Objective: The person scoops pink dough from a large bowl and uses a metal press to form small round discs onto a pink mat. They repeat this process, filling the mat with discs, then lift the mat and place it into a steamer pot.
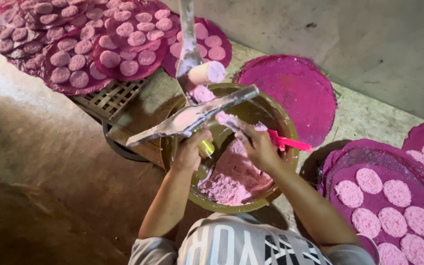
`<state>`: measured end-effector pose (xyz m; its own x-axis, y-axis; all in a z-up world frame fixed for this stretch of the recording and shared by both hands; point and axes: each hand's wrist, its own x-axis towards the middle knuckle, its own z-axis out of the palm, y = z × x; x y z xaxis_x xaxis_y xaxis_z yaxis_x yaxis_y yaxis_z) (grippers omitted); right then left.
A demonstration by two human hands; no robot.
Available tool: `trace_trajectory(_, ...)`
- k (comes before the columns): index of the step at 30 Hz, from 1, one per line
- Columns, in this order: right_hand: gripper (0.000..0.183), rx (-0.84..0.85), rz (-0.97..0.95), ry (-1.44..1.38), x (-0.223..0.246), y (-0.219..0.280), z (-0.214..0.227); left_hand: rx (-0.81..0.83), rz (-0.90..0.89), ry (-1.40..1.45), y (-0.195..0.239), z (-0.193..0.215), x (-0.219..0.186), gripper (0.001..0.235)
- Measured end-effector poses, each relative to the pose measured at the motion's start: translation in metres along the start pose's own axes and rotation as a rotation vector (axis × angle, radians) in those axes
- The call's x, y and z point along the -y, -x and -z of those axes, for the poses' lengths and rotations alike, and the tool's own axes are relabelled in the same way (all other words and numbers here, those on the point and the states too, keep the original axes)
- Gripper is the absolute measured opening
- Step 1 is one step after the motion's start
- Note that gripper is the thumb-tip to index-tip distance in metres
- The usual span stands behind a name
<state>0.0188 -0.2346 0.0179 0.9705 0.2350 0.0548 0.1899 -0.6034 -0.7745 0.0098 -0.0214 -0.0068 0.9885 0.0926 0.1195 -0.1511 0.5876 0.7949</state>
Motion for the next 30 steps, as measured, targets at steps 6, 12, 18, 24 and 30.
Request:
trace_trajectory(6,0.051,0.277,-0.015,0.083,-0.001,0.023,0.018,-0.307,0.001,-0.404,-0.018,0.049,-0.035,0.040)
trace_trajectory(12,0.083,0.393,0.170,0.172,0.002,0.046,0.034,-0.142,-0.034,-0.085,0.022,0.070,-0.021,0.041)
trace_trajectory(18,0.073,-0.116,0.444,-1.071,-0.013,0.088,0.073,0.378,0.347,0.011,0.134,-0.034,0.072,0.050)
trace_trajectory(24,0.064,-0.160,0.712,-0.913,-0.048,0.193,0.187,0.851,0.072,-0.375,0.155,-0.134,0.091,0.059)
trace_trajectory(30,0.038,-0.229,0.921,0.231,-0.057,0.297,0.246,1.081,-0.037,-0.955,0.184,-0.220,0.100,0.056)
